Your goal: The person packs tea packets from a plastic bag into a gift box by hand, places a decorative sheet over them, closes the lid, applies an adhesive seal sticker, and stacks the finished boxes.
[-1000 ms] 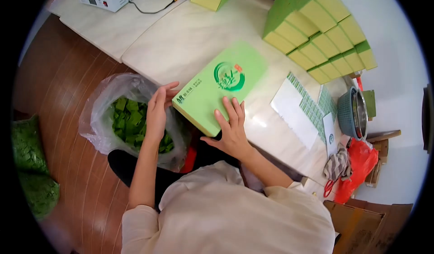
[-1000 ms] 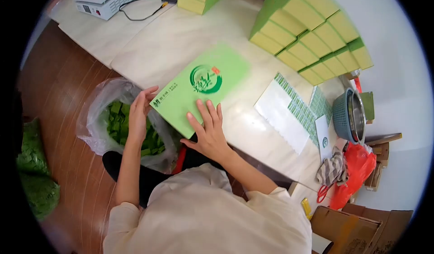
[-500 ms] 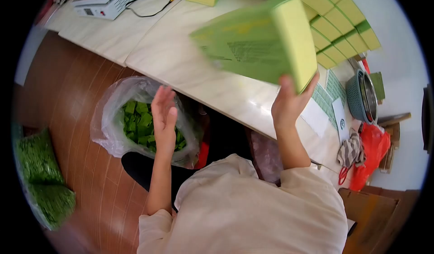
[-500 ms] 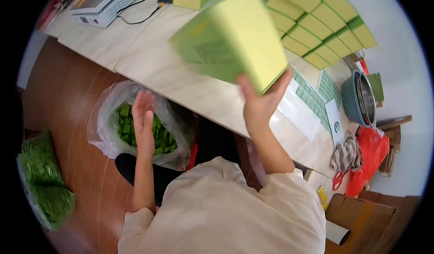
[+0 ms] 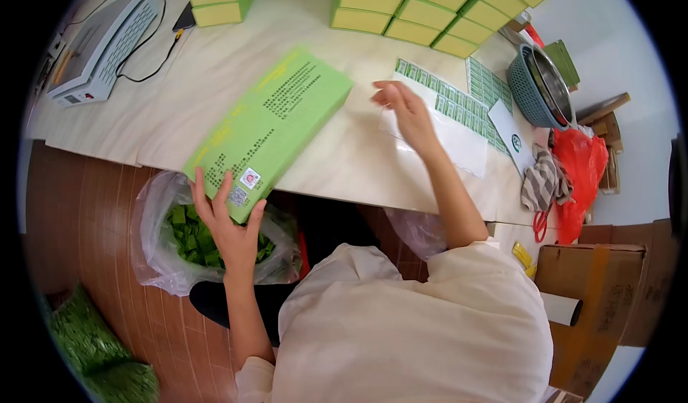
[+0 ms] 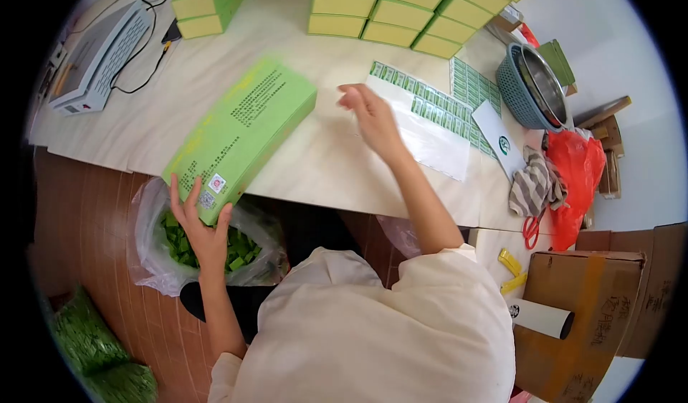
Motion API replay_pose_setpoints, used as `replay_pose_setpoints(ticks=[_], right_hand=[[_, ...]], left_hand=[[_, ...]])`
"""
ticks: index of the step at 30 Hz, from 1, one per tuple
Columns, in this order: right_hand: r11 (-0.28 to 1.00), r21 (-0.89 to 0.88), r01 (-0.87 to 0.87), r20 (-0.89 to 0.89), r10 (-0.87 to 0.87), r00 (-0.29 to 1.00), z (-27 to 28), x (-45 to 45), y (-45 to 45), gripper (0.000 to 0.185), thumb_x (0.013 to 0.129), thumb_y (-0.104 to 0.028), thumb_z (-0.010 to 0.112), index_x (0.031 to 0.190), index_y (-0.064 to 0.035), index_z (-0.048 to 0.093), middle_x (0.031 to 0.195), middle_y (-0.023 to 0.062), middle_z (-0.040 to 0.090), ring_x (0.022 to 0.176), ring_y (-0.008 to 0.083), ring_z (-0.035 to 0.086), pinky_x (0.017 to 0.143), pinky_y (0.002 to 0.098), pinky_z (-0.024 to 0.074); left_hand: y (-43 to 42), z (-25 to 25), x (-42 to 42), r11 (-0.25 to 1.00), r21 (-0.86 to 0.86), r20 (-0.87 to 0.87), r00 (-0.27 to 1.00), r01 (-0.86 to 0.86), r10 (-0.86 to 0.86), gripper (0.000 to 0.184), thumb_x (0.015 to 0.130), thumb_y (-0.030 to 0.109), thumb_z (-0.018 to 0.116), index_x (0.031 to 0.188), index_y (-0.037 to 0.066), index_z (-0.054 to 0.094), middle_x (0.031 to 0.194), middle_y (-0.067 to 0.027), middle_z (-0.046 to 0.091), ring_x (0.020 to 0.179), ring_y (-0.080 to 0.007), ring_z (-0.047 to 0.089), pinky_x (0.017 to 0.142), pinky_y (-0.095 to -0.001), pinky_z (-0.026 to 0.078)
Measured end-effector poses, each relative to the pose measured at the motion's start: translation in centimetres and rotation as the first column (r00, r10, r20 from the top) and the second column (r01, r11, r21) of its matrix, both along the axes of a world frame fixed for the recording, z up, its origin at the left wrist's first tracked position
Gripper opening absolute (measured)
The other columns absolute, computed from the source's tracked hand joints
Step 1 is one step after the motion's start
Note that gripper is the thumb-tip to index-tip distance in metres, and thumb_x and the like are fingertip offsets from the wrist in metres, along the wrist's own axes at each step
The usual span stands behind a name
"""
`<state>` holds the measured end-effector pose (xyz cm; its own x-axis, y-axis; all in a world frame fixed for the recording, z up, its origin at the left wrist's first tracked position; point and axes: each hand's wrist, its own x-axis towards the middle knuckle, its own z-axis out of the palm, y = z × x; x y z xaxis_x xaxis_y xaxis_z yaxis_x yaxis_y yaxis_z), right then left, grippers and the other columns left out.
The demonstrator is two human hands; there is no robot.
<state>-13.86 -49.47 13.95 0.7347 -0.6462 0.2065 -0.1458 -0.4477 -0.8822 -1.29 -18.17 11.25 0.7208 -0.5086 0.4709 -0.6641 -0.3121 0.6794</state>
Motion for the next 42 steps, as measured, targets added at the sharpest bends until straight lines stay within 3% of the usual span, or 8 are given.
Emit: replay_pose_setpoints(ticks=[2, 3, 6, 15, 19, 21, 26, 42], right_hand=[[0.959, -0.239, 0.153, -0.115, -0.185, 0.976, 0.7, -2.5, -2.8, 0.026, 0.094, -0.024, 0.055, 0.113, -0.0060, 0.061, 0.106, 0.0114, 0.065, 0.090, 0.0237, 0.061, 0.082, 0.0322, 0.0466], [0.838, -0.533, 0.117, -0.111, -0.206, 0.972, -0.5, -4.3, -5.7, 0.028, 0.090, -0.022, 0.059, 0.114, -0.0058, 0.060, 0.116, 0.0135, 0.061, 0.099, 0.0298, 0.058, 0.085, 0.0360, 0.0461], [0.507, -0.860, 0.054, -0.154, -0.360, 0.920, -2.2, -8.8, -10.1, 0.034, 0.086, -0.021, 0.064, 0.116, -0.0053, 0.060, 0.123, 0.0133, 0.057, 0.110, 0.0327, 0.052, 0.092, 0.0381, 0.0439], [0.765, -0.604, 0.225, -0.131, -0.374, 0.918, -4.2, -9.9, -11.1, 0.028, 0.083, -0.020, 0.067, 0.104, -0.0017, 0.065, 0.114, 0.0143, 0.062, 0.106, 0.0320, 0.055, 0.090, 0.0368, 0.0444], [0.781, -0.569, 0.259, -0.139, -0.402, 0.905, -4.6, -9.6, -11.6, 0.028, 0.083, -0.019, 0.067, 0.102, -0.0002, 0.065, 0.113, 0.0146, 0.061, 0.106, 0.0323, 0.055, 0.090, 0.0377, 0.0442], [0.607, -0.730, 0.312, -0.015, -0.472, 0.882, -5.3, -9.4, -12.0, 0.031, 0.083, -0.021, 0.067, 0.105, 0.0007, 0.064, 0.117, 0.0151, 0.060, 0.109, 0.0325, 0.054, 0.092, 0.0382, 0.0435], [0.715, -0.644, 0.272, -0.117, -0.444, 0.889, -5.3, -9.8, -12.6, 0.035, 0.084, -0.024, 0.067, 0.109, -0.0001, 0.065, 0.123, 0.0153, 0.058, 0.113, 0.0317, 0.054, 0.096, 0.0379, 0.0422], [0.549, -0.811, 0.200, -0.012, -0.358, 0.934, -3.5, -8.6, -10.3, 0.010, 0.078, -0.007, 0.069, 0.088, -0.0043, 0.069, 0.091, 0.0068, 0.067, 0.084, 0.0264, 0.060, 0.074, 0.0348, 0.0497]], left_hand=[[-0.5, -0.1, 0.2, 0.999, -0.040, 0.012, 1.000, -0.010, 0.010, 0.058, 0.078, 0.024, 0.074, 0.129, 0.009, 0.050, 0.149, -0.0150, 0.022, 0.136, -0.0355, 0.024, 0.109, -0.0483, 0.025], [-0.6, -0.3, 0.2, 0.999, -0.040, 0.009, 1.000, 0.000, 0.000, 0.058, 0.078, 0.024, 0.074, 0.129, 0.009, 0.050, 0.149, -0.0150, 0.022, 0.136, -0.0355, 0.024, 0.109, -0.0483, 0.025], [-0.8, -0.8, 0.4, 0.998, -0.054, 0.019, 1.000, -0.016, 0.017, 0.059, 0.075, 0.021, 0.077, 0.126, 0.010, 0.050, 0.149, -0.0145, 0.021, 0.138, -0.0409, 0.017, 0.110, -0.0533, 0.021], [-1.0, -1.4, 0.5, 0.997, -0.066, 0.093, 0.995, -0.025, 0.031, 0.061, 0.076, 0.021, 0.076, 0.128, 0.010, 0.046, 0.148, -0.0164, 0.023, 0.137, -0.0388, 0.020, 0.110, -0.0527, 0.022], [-1.0, -1.5, 0.3, 0.996, -0.070, 0.077, 0.996, -0.046, 0.051, 0.060, 0.076, 0.021, 0.076, 0.127, 0.009, 0.046, 0.147, -0.0163, 0.023, 0.136, -0.0380, 0.021, 0.109, -0.0523, 0.022], [-0.9, -1.5, 0.3, 0.997, -0.065, 0.074, 0.996, -0.049, 0.054, 0.060, 0.076, 0.022, 0.076, 0.127, 0.009, 0.046, 0.147, -0.0164, 0.023, 0.136, -0.0378, 0.021, 0.109, -0.0523, 0.022], [-0.9, -1.9, 0.4, 0.995, -0.080, 0.078, 0.995, -0.054, 0.060, 0.061, 0.076, 0.026, 0.076, 0.127, 0.010, 0.046, 0.147, -0.0164, 0.024, 0.136, -0.0375, 0.022, 0.109, -0.0519, 0.023], [-0.8, -2.5, 0.8, 0.989, -0.137, 0.071, 0.995, -0.054, 0.065, 0.063, 0.069, 0.020, 0.080, 0.123, 0.013, 0.049, 0.144, -0.0147, 0.028, 0.136, -0.0407, 0.021, 0.110, -0.0536, 0.020]])
